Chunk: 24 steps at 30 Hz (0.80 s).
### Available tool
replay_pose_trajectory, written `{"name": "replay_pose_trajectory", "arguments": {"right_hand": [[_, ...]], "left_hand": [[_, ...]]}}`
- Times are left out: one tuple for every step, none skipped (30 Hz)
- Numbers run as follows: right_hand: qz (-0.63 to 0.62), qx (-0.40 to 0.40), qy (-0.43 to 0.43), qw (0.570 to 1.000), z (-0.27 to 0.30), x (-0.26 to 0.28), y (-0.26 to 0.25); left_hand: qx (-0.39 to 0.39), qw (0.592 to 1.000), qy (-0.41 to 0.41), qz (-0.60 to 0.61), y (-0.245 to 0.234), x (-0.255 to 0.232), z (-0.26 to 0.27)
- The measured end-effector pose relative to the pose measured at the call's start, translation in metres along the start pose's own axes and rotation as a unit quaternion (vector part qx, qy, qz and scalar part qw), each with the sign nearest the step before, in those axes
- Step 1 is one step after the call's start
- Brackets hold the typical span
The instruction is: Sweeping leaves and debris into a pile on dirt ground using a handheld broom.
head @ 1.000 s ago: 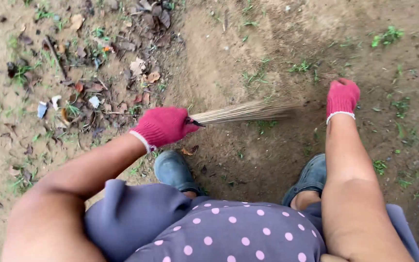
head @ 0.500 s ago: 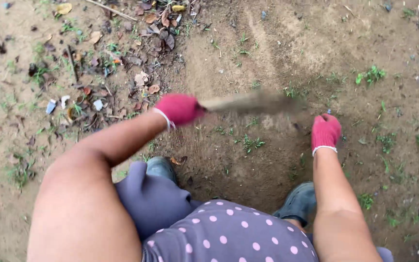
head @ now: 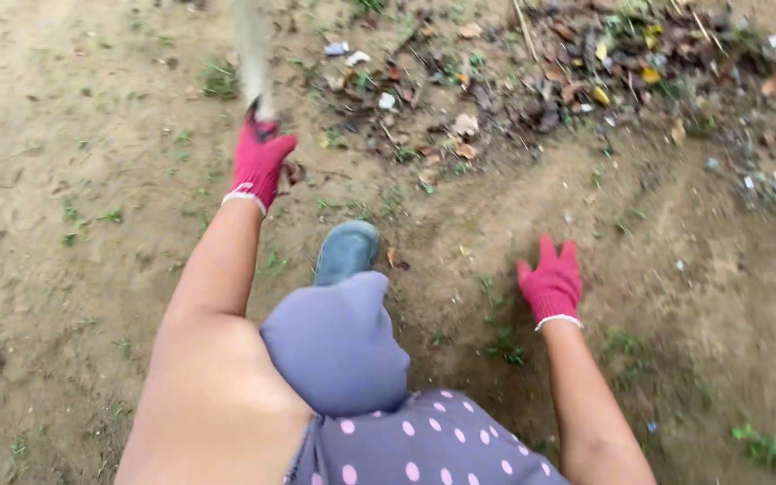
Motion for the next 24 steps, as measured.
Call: {"name": "replay_pose_trajectory", "arguments": {"right_hand": [[-0.002, 0.000, -0.007, 1.000, -0.001, 0.023, -0.005], [0.006, 0.026, 0.030, 0.999, -0.002, 0.040, -0.006], [0.015, 0.054, 0.071, 0.996, 0.003, 0.056, -0.004], [0.014, 0.057, 0.067, 0.996, 0.002, 0.061, 0.004], [0.028, 0.056, 0.081, 0.995, -0.002, 0.064, 0.011], [0.042, 0.055, 0.096, 0.993, -0.005, 0.067, 0.019], [0.045, 0.056, 0.092, 0.993, -0.014, 0.071, 0.022], [0.052, 0.043, 0.066, 0.996, -0.023, 0.079, 0.023], [0.059, 0.030, 0.041, 0.997, -0.032, 0.086, 0.024], [0.062, 0.030, 0.039, 0.997, -0.042, 0.091, 0.027], [0.066, 0.031, 0.020, 0.997, -0.056, 0.097, 0.029], [0.070, 0.032, 0.001, 0.997, -0.071, 0.105, 0.030], [0.071, 0.023, -0.002, 0.997, -0.079, 0.118, 0.025], [0.058, 0.064, 0.014, 0.996, -0.087, 0.128, 0.026], [0.045, 0.097, 0.041, 0.993, -0.095, 0.135, 0.023], [0.045, 0.080, 0.047, 0.995, -0.105, 0.154, 0.013], [0.048, 0.118, 0.076, 0.989, -0.105, 0.164, 0.008], [0.048, 0.156, 0.106, 0.981, -0.105, 0.174, 0.005], [0.050, 0.147, 0.120, 0.981, -0.109, 0.172, 0.002], [0.059, 0.152, 0.124, 0.979, -0.112, 0.172, 0.001], [0.072, 0.170, 0.116, 0.976, -0.118, 0.179, 0.005], [0.078, 0.174, 0.118, 0.975, -0.123, 0.181, 0.004], [0.087, 0.175, 0.117, 0.974, -0.132, 0.184, 0.005], [0.097, 0.177, 0.115, 0.973, -0.142, 0.187, 0.006]], "left_hand": [[-0.067, 0.997, -0.032, 0.032, -0.011, 0.088, -0.045], [-0.134, 0.987, -0.063, 0.065, -0.024, 0.168, -0.084], [-0.198, 0.971, -0.096, 0.095, -0.032, 0.244, -0.114], [-0.203, 0.970, -0.098, 0.094, -0.014, 0.218, -0.094], [-0.150, 0.982, -0.103, 0.042, 0.013, 0.189, -0.081], [-0.096, 0.989, -0.108, -0.010, 0.040, 0.160, -0.068], [-0.098, 0.989, -0.111, -0.007, 0.035, 0.089, -0.060], [-0.005, 0.993, -0.072, -0.096, 0.039, 0.020, -0.036], [0.089, 0.979, -0.031, -0.183, 0.037, -0.038, 0.008], [0.088, 0.979, -0.033, -0.180, 0.026, -0.029, -0.008], [0.044, 0.974, 0.051, -0.216, 0.011, -0.034, -0.026], [0.000, 0.959, 0.133, -0.252, -0.003, -0.040, -0.041], [-0.005, 0.959, 0.140, -0.247, -0.028, -0.045, -0.048], [-0.051, 0.986, 0.048, -0.150, -0.061, -0.038, -0.059], [-0.083, 0.995, -0.036, -0.050, -0.085, -0.037, -0.074], [-0.077, 0.996, -0.020, -0.045, -0.099, 0.004, -0.148], [-0.123, 0.992, -0.039, 0.011, -0.107, 0.058, -0.207], [-0.167, 0.982, -0.061, 0.066, -0.104, 0.115, -0.253], [-0.152, 0.985, -0.054, 0.068, -0.081, 0.101, -0.260], [-0.139, 0.987, -0.057, -0.050, -0.061, 0.086, -0.265], [-0.134, 0.974, -0.072, -0.168, -0.053, 0.086, -0.261], [-0.129, 0.975, -0.077, -0.167, -0.043, 0.059, -0.245], [-0.050, 0.976, -0.006, -0.214, -0.025, 0.022, -0.235], [0.029, 0.964, 0.066, -0.257, -0.006, -0.015, -0.221]]}}
Point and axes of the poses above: each hand's wrist, its own z-axis away from the middle knuckle, its own y-axis out of the palm, x = y × z, the point moved 7 cm from there along -z, towards the middle knuckle, and after that the axes turned 8 degrees about -z, right-handed, at the moved point
